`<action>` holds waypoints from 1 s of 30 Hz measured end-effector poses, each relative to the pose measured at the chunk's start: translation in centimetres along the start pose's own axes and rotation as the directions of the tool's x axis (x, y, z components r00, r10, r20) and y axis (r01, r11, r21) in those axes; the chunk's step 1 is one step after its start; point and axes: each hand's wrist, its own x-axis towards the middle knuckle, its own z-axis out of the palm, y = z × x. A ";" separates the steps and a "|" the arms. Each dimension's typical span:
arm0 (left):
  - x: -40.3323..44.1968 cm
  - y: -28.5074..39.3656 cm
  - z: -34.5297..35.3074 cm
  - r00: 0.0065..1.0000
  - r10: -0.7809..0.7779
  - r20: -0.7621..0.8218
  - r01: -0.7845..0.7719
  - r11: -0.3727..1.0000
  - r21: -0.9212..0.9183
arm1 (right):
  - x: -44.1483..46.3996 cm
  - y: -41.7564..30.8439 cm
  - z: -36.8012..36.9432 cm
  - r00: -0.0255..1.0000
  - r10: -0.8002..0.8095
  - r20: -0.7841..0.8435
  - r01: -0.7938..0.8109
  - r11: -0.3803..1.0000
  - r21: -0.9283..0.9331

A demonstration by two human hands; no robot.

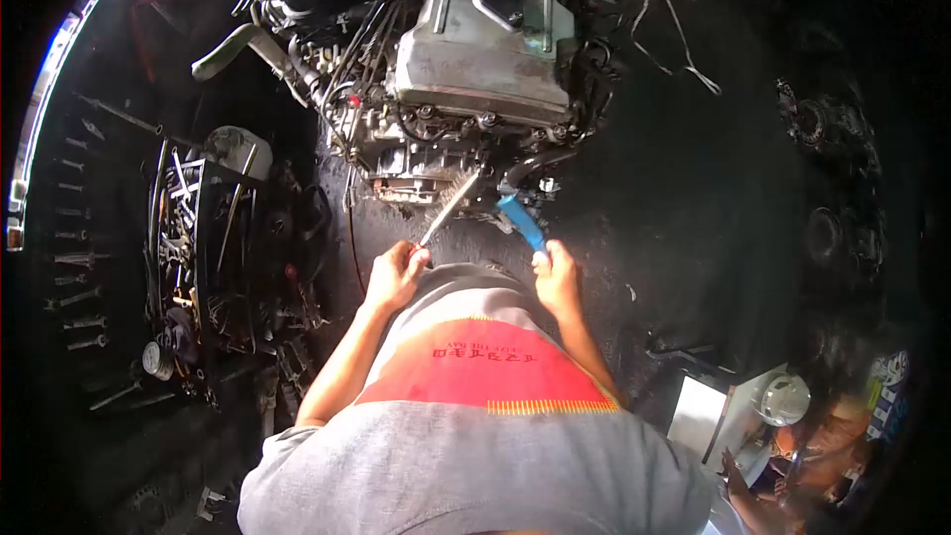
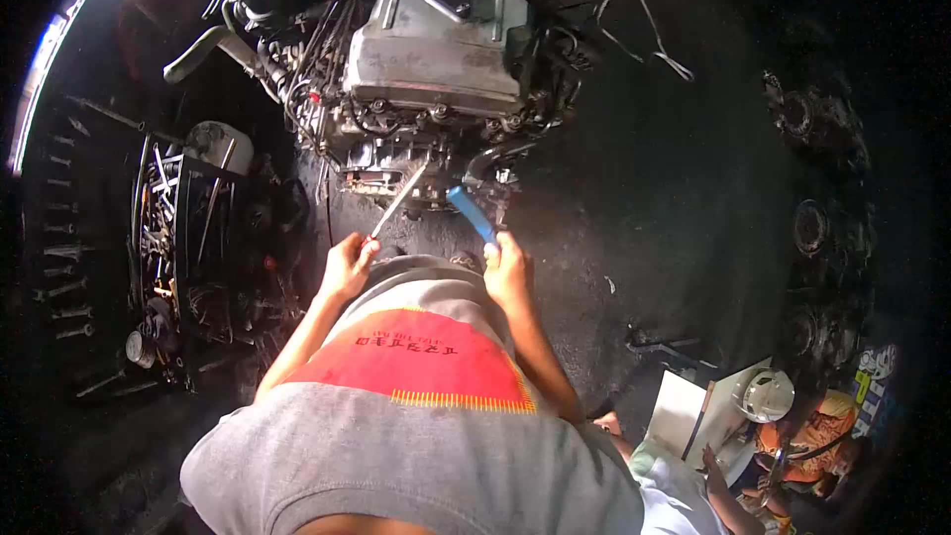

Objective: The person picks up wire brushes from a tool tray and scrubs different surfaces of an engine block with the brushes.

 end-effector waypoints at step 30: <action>10.0 7.4 -4.4 0.965 0.194 -0.176 -0.129 0.936 0.327 | 13.5 -8.5 -5.5 0.804 -0.428 -0.412 0.421 0.900 -0.113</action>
